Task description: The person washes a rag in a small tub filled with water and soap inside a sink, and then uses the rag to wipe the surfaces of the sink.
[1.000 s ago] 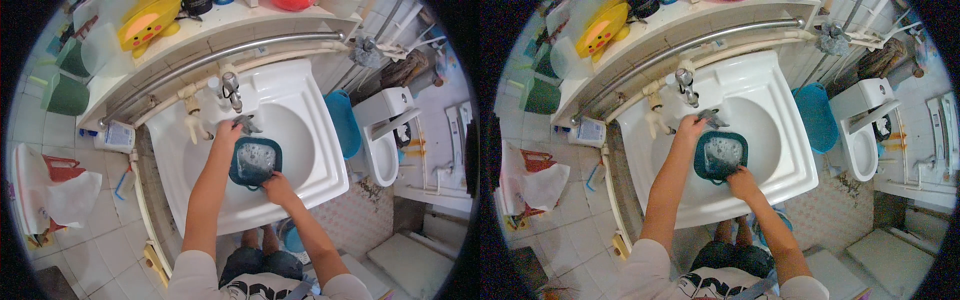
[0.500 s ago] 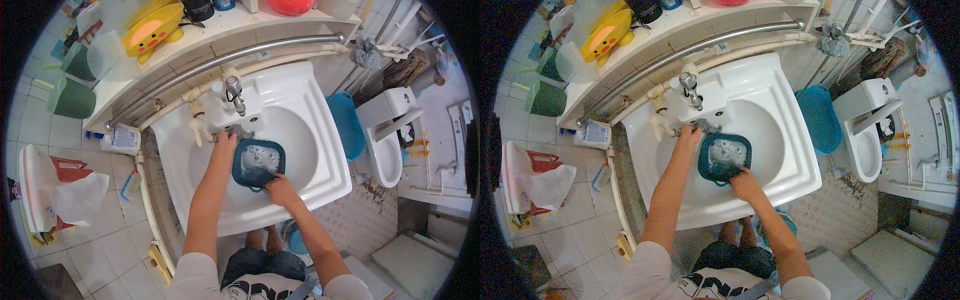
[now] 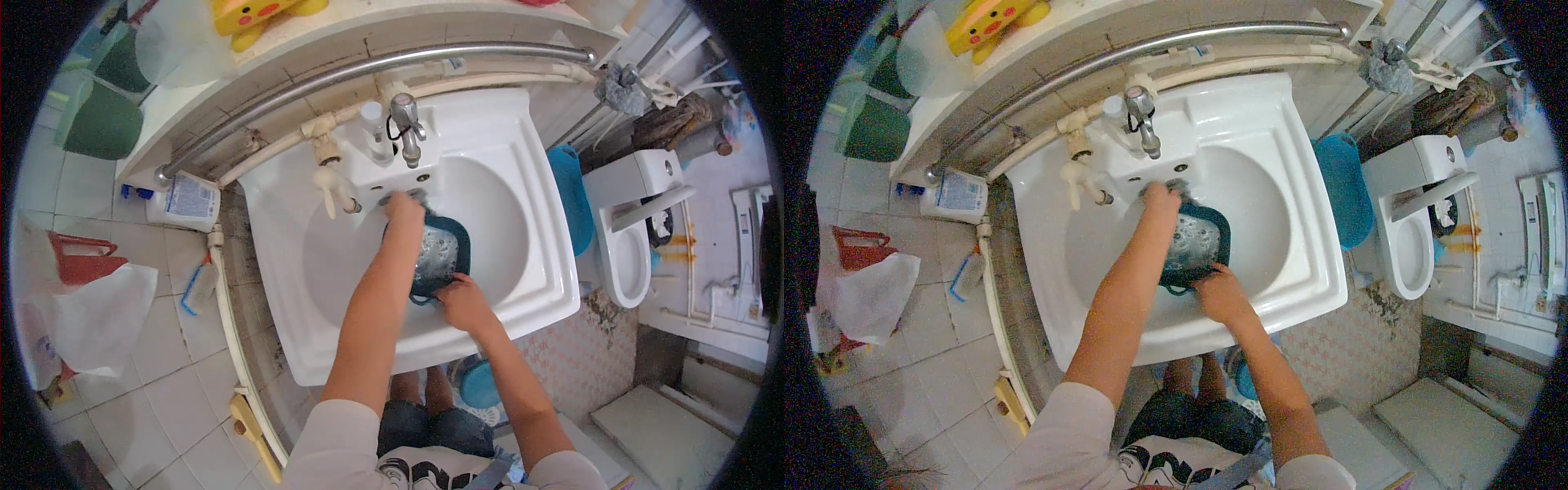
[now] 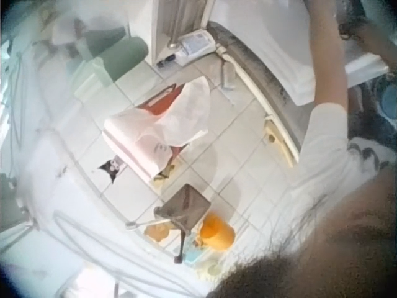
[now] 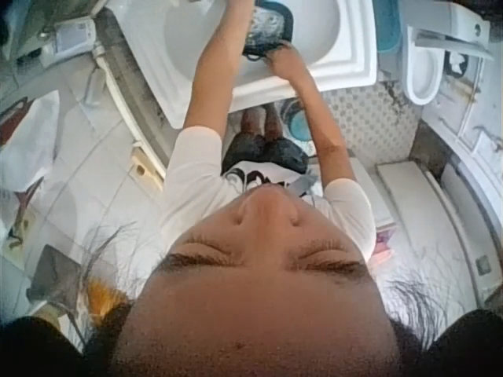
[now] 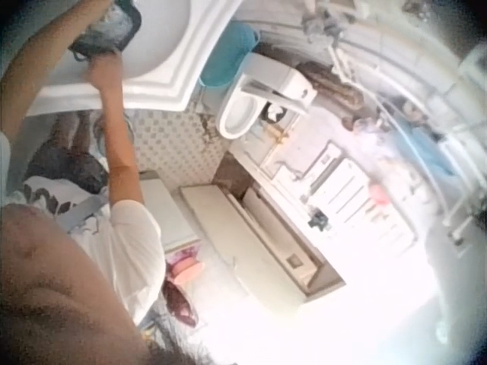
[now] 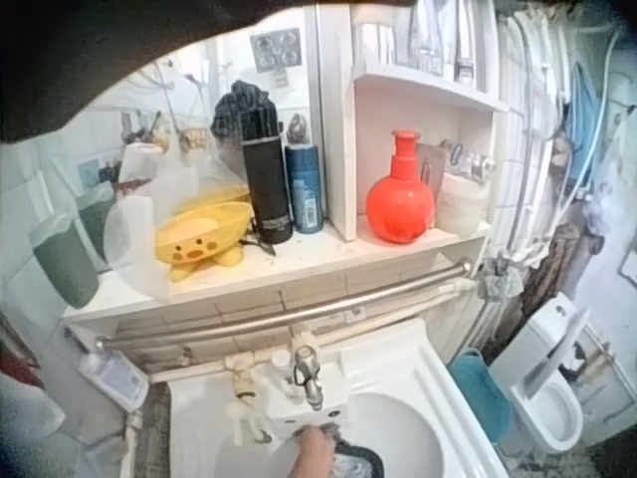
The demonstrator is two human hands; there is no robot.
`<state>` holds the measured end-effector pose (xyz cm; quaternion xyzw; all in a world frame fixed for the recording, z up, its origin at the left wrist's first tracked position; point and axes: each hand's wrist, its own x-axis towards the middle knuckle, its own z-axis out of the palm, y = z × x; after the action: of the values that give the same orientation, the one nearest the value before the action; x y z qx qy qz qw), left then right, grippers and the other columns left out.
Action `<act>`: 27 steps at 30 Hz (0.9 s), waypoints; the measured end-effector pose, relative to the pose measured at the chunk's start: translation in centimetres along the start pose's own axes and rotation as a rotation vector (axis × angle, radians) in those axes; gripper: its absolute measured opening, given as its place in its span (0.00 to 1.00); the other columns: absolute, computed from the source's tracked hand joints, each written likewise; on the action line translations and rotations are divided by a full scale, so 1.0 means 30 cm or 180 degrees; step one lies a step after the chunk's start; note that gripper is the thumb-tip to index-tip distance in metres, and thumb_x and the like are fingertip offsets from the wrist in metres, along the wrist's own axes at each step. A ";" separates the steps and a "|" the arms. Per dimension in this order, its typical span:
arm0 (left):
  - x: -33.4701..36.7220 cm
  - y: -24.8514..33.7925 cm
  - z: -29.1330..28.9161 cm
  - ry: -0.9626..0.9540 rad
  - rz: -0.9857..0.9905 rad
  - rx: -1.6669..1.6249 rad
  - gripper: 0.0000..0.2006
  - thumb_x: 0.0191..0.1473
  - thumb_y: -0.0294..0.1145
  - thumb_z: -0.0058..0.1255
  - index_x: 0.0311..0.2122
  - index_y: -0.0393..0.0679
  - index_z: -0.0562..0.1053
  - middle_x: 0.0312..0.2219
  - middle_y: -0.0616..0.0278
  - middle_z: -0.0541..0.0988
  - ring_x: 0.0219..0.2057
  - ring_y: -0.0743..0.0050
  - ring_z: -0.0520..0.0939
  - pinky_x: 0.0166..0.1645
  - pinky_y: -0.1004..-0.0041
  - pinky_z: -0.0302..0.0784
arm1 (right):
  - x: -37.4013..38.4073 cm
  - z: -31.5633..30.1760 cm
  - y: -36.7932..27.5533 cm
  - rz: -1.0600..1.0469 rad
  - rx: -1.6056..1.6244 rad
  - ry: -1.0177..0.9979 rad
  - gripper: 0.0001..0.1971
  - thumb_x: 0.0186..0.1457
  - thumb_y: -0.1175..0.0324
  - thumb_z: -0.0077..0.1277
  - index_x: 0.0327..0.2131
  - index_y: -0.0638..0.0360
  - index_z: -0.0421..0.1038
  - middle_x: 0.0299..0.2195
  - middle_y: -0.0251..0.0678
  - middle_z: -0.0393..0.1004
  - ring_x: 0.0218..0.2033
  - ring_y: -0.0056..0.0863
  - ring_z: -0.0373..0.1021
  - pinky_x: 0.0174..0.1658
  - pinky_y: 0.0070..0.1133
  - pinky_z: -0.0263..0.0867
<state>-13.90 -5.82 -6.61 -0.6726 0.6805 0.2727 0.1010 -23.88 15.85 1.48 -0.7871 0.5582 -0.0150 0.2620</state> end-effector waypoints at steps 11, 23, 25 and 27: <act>-0.003 0.025 0.008 0.0273 -0.0092 0.0410 0.15 0.50 0.36 0.49 0.40 0.38 0.73 0.38 0.52 0.77 0.41 0.56 0.78 0.42 0.65 0.73 | -0.007 0.011 0.006 0.0002 -0.0096 0.0163 0.11 0.47 0.70 0.44 0.30 0.53 0.78 0.25 0.38 0.76 0.34 0.32 0.72 0.54 0.29 0.56; -0.044 -0.220 -0.094 0.0170 -0.0191 -0.0121 0.19 0.51 0.39 0.50 0.46 0.43 0.67 0.41 0.57 0.74 0.40 0.66 0.75 0.40 0.68 0.72 | 0.018 -0.014 -0.034 -0.0146 -0.0084 -0.0042 0.13 0.45 0.71 0.43 0.33 0.51 0.77 0.26 0.36 0.76 0.34 0.32 0.72 0.54 0.31 0.56; -0.069 -0.237 -0.100 0.0262 -0.0327 -0.0077 0.18 0.50 0.38 0.51 0.45 0.42 0.68 0.40 0.57 0.74 0.40 0.64 0.76 0.40 0.67 0.73 | 0.011 -0.007 -0.013 -0.0101 -0.0111 0.0007 0.13 0.45 0.71 0.43 0.33 0.51 0.77 0.26 0.36 0.76 0.33 0.32 0.72 0.54 0.31 0.56; -0.075 -0.180 -0.097 0.0276 -0.0443 0.0181 0.17 0.50 0.38 0.51 0.43 0.42 0.69 0.40 0.56 0.75 0.39 0.63 0.76 0.40 0.66 0.73 | 0.005 0.030 0.011 -0.0109 -0.0077 0.0176 0.12 0.45 0.71 0.44 0.32 0.52 0.77 0.26 0.36 0.76 0.33 0.33 0.72 0.54 0.31 0.56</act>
<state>-7.83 -5.07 -4.30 -0.7262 0.6433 0.2163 0.1092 -23.84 16.00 0.53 -0.7990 0.5518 -0.0345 0.2366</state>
